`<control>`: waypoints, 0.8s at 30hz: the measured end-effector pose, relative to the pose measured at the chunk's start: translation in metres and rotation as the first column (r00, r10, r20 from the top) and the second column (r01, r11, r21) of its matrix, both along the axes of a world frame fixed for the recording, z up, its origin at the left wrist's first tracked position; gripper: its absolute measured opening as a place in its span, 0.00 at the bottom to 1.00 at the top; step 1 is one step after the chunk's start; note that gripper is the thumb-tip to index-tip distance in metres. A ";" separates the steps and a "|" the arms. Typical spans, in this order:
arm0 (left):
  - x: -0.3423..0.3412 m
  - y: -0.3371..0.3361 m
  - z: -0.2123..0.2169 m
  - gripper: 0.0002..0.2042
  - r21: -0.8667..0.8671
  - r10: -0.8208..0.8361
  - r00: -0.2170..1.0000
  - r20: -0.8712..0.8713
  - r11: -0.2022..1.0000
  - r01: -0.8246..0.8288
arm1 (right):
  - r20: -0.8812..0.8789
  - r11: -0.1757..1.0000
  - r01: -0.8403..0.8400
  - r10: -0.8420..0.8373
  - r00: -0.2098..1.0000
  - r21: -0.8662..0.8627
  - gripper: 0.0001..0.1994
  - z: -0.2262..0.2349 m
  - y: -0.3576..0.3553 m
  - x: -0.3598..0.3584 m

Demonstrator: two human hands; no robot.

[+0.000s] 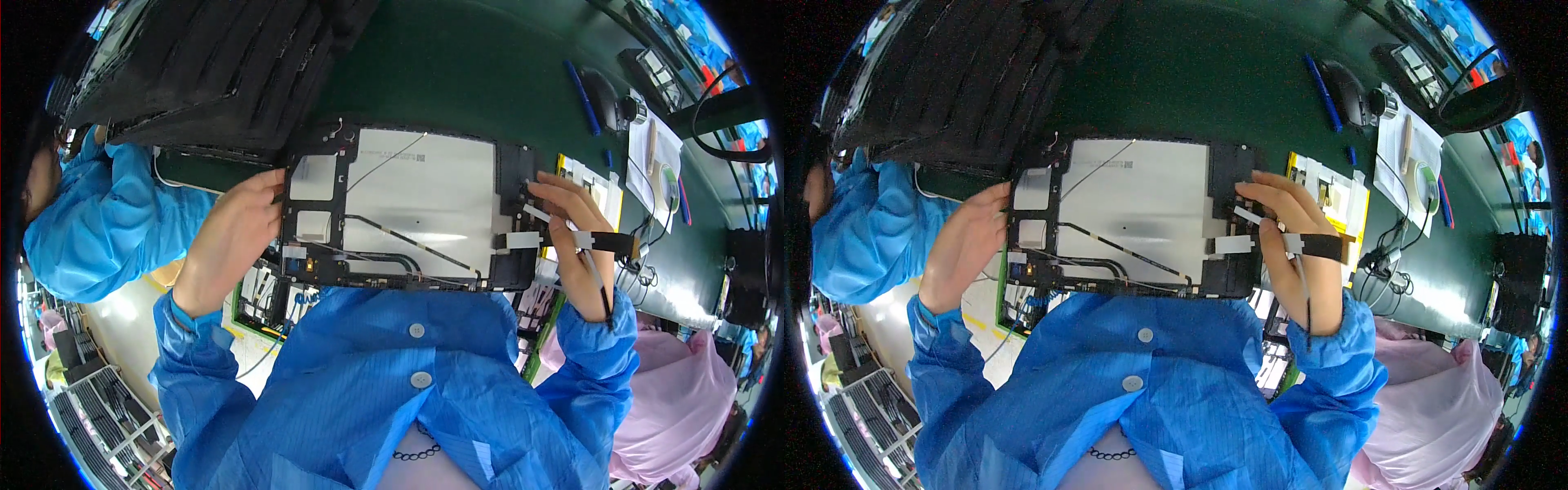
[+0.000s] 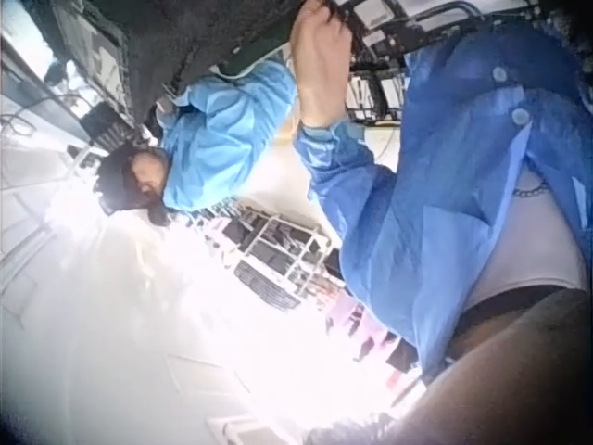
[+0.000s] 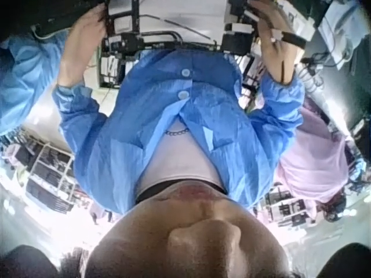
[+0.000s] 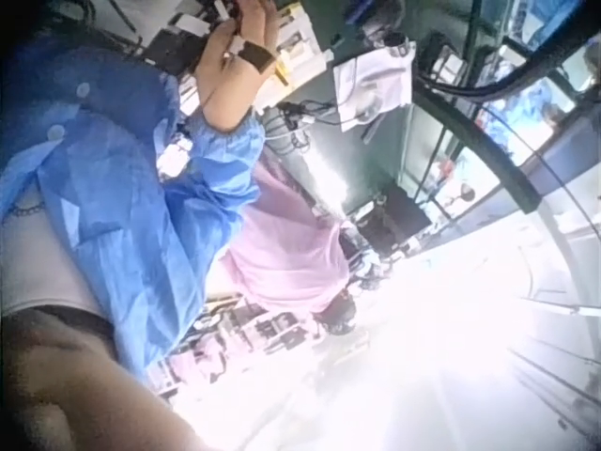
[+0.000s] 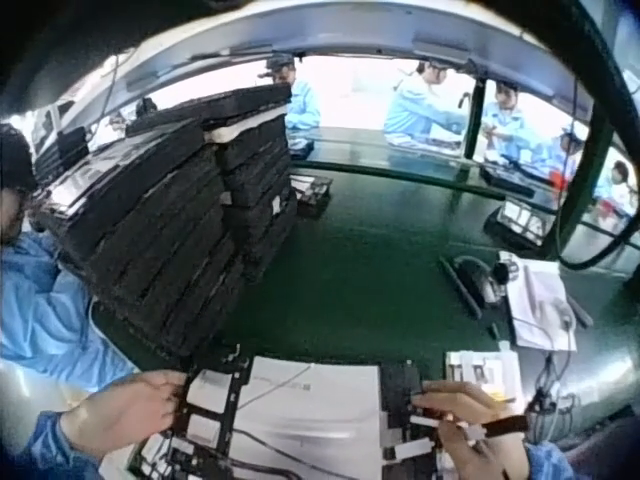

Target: The person assembles a tablet computer by connecting ribbon cables to a tablet frame and a battery pack, then tests the tablet screen. The person uses tweezers and a plastic pry tool for assembly, and a stylus to test the screen.

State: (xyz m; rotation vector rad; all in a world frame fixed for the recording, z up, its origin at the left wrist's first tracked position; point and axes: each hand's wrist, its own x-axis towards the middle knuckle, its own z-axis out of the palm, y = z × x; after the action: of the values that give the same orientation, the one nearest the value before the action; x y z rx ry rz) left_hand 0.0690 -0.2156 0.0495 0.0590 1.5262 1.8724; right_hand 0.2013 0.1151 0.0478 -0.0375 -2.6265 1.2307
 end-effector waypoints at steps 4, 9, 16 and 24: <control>-0.003 0.005 -0.005 0.16 0.000 0.038 0.999 -0.006 0.999 -0.038 | -0.021 0.983 -0.168 0.167 0.986 -0.075 0.14 0.003 0.007 0.004; 0.001 0.030 0.010 0.17 -0.015 0.009 0.978 0.210 1.000 -0.006 | -0.060 0.964 -0.154 0.144 0.988 -0.218 0.10 -0.004 0.016 0.005; -0.005 0.066 0.015 0.17 -0.117 0.048 0.999 0.012 0.992 -0.047 | -0.040 0.919 -0.373 0.381 0.924 0.128 0.04 0.021 0.021 0.015; 0.005 0.065 0.064 0.17 -0.079 0.286 0.784 -0.551 0.918 -0.390 | 0.019 0.629 -0.465 0.581 0.813 0.623 0.16 0.058 0.012 0.020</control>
State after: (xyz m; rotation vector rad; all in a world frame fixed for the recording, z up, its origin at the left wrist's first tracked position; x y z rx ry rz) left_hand 0.0737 -0.1511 0.1133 0.2479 2.2180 2.0872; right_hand 0.2209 0.1271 0.1062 0.9832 -2.8050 0.3892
